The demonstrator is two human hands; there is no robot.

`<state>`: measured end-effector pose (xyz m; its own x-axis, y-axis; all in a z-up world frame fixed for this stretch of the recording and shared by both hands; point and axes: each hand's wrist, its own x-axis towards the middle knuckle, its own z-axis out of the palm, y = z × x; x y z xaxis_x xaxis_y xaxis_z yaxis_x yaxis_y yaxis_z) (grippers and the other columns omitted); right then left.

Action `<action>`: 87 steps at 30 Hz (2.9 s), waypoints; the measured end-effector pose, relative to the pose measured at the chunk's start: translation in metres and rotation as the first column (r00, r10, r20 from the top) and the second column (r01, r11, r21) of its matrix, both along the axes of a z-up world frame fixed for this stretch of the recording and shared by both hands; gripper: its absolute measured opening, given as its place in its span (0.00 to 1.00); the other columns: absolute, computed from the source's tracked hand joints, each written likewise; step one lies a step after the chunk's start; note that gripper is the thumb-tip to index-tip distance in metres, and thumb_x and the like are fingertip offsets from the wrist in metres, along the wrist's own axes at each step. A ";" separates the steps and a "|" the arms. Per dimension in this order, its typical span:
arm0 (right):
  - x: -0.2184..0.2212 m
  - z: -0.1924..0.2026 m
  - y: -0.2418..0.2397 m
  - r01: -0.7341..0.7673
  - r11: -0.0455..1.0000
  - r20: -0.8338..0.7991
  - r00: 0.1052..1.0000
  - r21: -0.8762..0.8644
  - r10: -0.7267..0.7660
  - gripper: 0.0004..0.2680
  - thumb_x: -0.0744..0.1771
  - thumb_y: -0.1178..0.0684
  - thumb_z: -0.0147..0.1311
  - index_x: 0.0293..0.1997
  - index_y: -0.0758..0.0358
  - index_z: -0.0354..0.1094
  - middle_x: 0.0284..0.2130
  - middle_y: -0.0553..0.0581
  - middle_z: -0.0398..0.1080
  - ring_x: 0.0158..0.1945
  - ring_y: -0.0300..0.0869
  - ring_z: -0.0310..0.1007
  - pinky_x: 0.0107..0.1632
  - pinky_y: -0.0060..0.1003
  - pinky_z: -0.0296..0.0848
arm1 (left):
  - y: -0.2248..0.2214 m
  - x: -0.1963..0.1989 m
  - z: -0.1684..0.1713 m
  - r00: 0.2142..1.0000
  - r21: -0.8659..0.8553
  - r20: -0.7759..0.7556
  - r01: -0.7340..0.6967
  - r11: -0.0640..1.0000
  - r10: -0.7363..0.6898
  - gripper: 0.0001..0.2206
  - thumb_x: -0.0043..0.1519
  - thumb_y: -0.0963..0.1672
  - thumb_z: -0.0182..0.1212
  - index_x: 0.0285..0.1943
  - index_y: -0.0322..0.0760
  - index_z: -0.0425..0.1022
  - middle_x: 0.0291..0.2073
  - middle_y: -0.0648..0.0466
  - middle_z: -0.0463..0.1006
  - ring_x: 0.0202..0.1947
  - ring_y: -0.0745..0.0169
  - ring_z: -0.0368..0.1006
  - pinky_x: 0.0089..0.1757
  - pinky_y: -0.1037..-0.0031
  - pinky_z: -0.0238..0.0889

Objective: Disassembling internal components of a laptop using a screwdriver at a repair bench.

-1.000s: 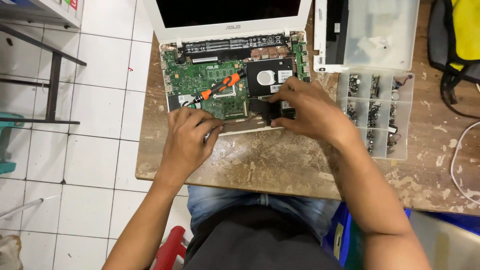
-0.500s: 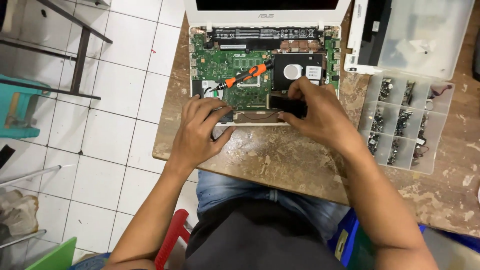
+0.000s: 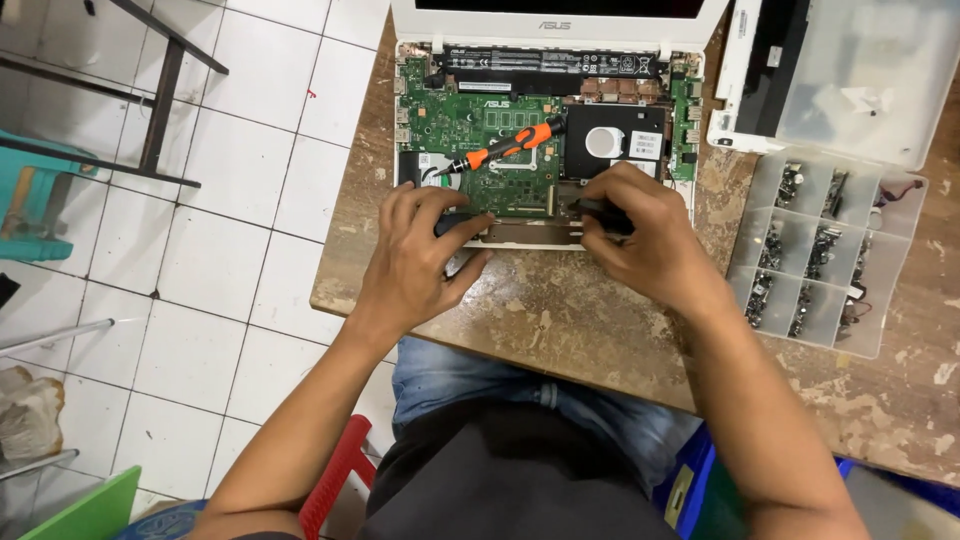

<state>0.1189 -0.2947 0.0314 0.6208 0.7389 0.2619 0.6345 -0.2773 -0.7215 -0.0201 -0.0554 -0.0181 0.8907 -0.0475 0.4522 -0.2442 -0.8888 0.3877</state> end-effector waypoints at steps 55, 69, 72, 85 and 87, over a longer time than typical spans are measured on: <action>-0.019 0.004 0.060 -0.165 0.881 0.289 0.904 -0.444 0.315 0.07 0.66 0.65 0.54 0.41 0.63 0.79 0.33 0.64 0.74 0.36 0.48 0.78 0.41 0.35 0.75 | 0.003 0.002 0.010 0.997 0.257 -0.057 0.064 0.964 -0.051 0.13 0.62 0.48 0.67 0.55 0.46 0.78 0.49 0.43 0.76 0.55 0.40 0.72 0.59 0.46 0.63; -0.024 0.014 0.060 -0.155 0.866 0.123 0.963 -0.476 0.240 0.07 0.68 0.65 0.49 0.42 0.71 0.77 0.34 0.67 0.74 0.38 0.51 0.78 0.41 0.37 0.78 | 0.006 -0.003 -0.003 0.993 0.218 0.052 0.090 0.972 -0.103 0.12 0.65 0.46 0.63 0.55 0.39 0.78 0.50 0.43 0.75 0.57 0.41 0.71 0.59 0.51 0.64; -0.022 0.004 0.054 -0.177 0.871 0.172 0.944 -0.458 0.282 0.08 0.68 0.65 0.49 0.41 0.69 0.78 0.34 0.65 0.73 0.38 0.50 0.78 0.42 0.37 0.77 | 0.007 -0.002 -0.004 0.990 0.202 0.077 0.098 0.974 -0.116 0.11 0.66 0.46 0.61 0.55 0.39 0.77 0.48 0.45 0.74 0.56 0.40 0.70 0.58 0.51 0.64; -0.018 0.013 0.055 -0.172 0.898 0.134 0.960 -0.405 0.244 0.06 0.68 0.64 0.52 0.42 0.70 0.77 0.32 0.63 0.73 0.35 0.46 0.76 0.39 0.35 0.73 | 0.009 0.002 -0.007 0.988 0.201 0.071 0.124 0.972 -0.141 0.09 0.65 0.47 0.61 0.48 0.41 0.82 0.44 0.48 0.77 0.55 0.46 0.71 0.57 0.53 0.64; -0.018 0.012 0.052 -0.201 0.901 0.080 0.965 -0.383 0.249 0.06 0.68 0.64 0.51 0.41 0.70 0.77 0.32 0.63 0.73 0.36 0.47 0.75 0.40 0.35 0.73 | 0.009 0.004 -0.006 0.990 0.199 0.050 0.121 0.972 -0.134 0.10 0.65 0.47 0.62 0.48 0.41 0.83 0.42 0.49 0.78 0.55 0.48 0.72 0.57 0.54 0.63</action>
<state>0.1011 -0.2432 0.0439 0.4066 0.9136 0.0072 0.7890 -0.3471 -0.5070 -0.0159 -0.0460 -0.0244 0.8416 -0.2515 0.4780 -0.3787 -0.9058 0.1900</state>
